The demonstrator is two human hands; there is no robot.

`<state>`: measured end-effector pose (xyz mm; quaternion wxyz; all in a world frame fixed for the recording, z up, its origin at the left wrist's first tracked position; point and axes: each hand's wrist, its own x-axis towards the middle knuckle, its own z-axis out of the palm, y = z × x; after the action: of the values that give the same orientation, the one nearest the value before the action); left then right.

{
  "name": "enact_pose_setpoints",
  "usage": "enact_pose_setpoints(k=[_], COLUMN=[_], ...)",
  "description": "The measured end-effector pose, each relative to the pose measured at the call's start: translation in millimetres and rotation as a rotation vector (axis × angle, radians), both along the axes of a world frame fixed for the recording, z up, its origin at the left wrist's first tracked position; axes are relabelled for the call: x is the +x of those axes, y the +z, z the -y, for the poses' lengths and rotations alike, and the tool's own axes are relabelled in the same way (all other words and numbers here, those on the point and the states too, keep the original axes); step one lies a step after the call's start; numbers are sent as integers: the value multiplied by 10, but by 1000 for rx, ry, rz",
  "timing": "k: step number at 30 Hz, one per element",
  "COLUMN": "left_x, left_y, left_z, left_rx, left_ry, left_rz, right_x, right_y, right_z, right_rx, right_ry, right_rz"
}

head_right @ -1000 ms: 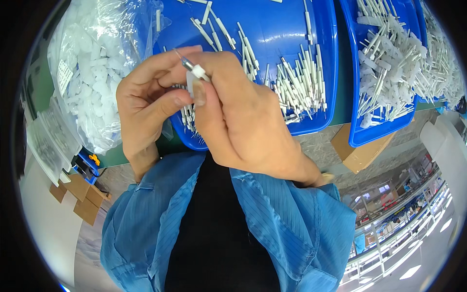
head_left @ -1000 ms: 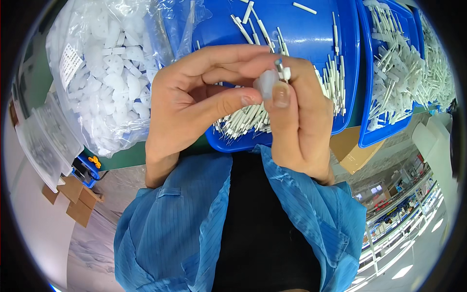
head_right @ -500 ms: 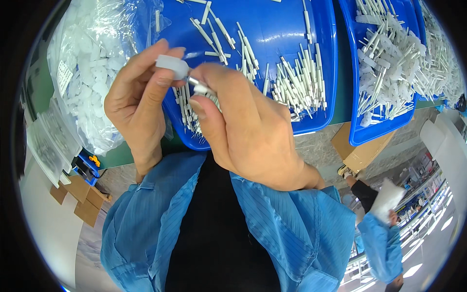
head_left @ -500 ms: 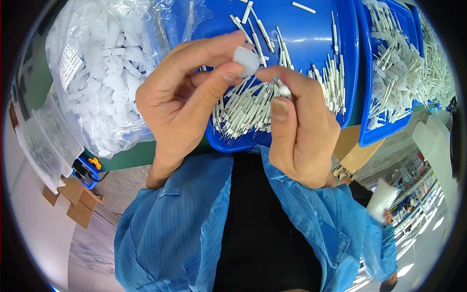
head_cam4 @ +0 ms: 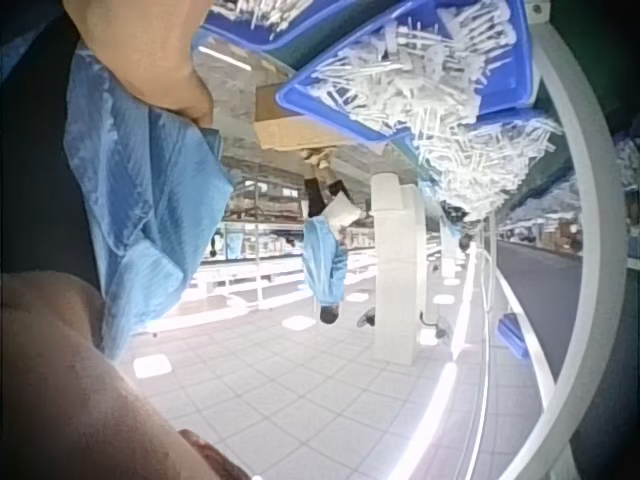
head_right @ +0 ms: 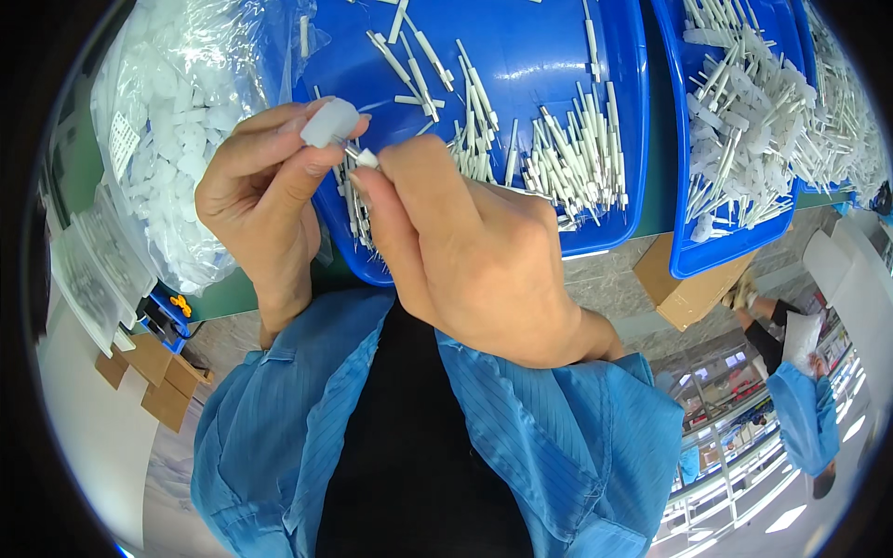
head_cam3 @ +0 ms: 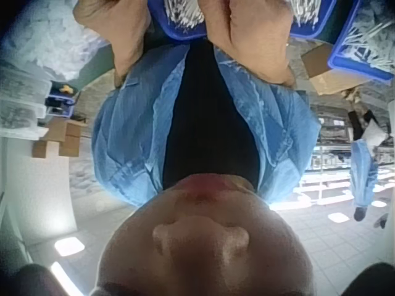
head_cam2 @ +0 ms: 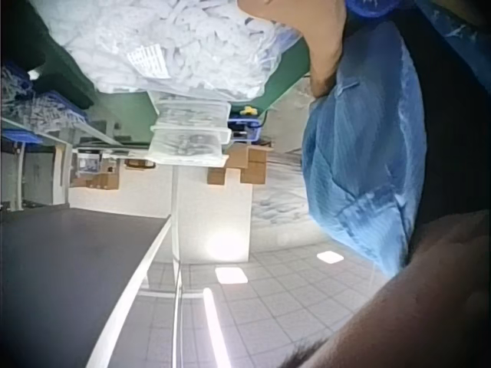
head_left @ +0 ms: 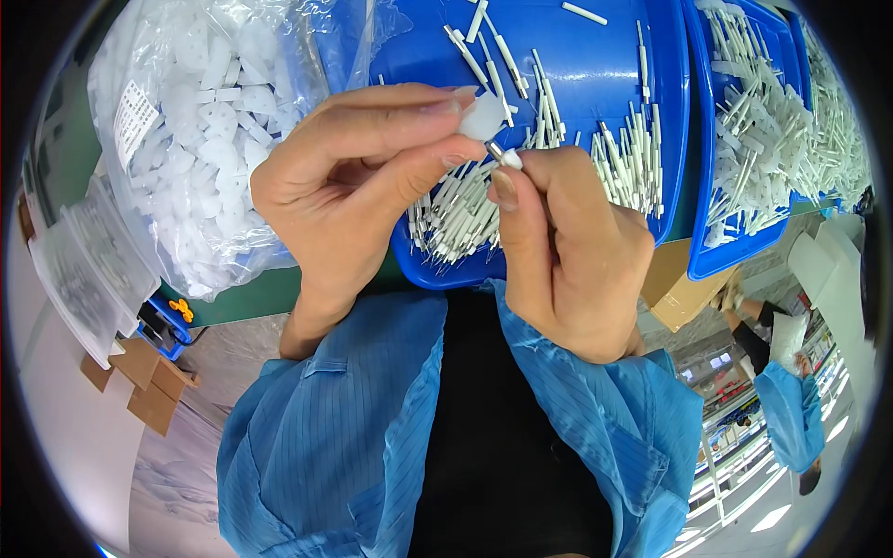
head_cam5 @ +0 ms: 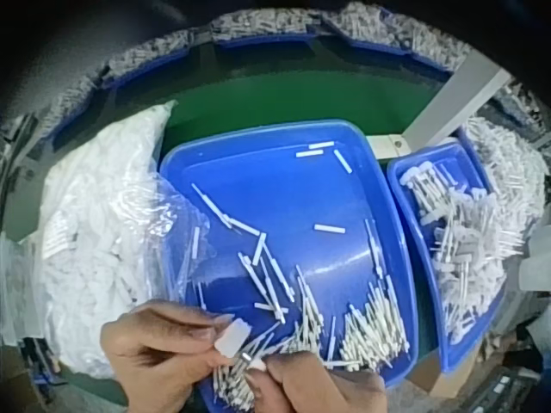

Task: The person repeatedly picks up small white plastic components and thin rods from blue trays. They insert the rod into the plastic piece by hand and place the assembled unit into a separate tray. The process is continuous and repetitive throughout the clip.

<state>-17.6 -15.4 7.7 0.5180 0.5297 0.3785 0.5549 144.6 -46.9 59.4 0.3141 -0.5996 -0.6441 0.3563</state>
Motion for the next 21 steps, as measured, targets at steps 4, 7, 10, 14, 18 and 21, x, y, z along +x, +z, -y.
enact_pose_setpoints(k=[4,7,10,14,18,21], left_x=[-61,-2,36,23,-11,-50], left_y=[19,68,88,38,53,84], left_z=[-11,-14,-11,-56,-81,-85], left_rx=[75,-24,-70,119,276,336], left_ry=[-65,-65,-81,-119,-88,-106], left_rz=[-110,0,76,18,-178,-318], right_x=[43,107,129,105,44,23], right_y=[32,80,22,-31,-52,-33], right_z=[-88,-137,-155,-110,-85,-72], right_rx=[98,68,-107,-211,178,258], right_ry=[45,117,151,108,133,120], right_rz=[-31,-82,-349,-642,-137,0])
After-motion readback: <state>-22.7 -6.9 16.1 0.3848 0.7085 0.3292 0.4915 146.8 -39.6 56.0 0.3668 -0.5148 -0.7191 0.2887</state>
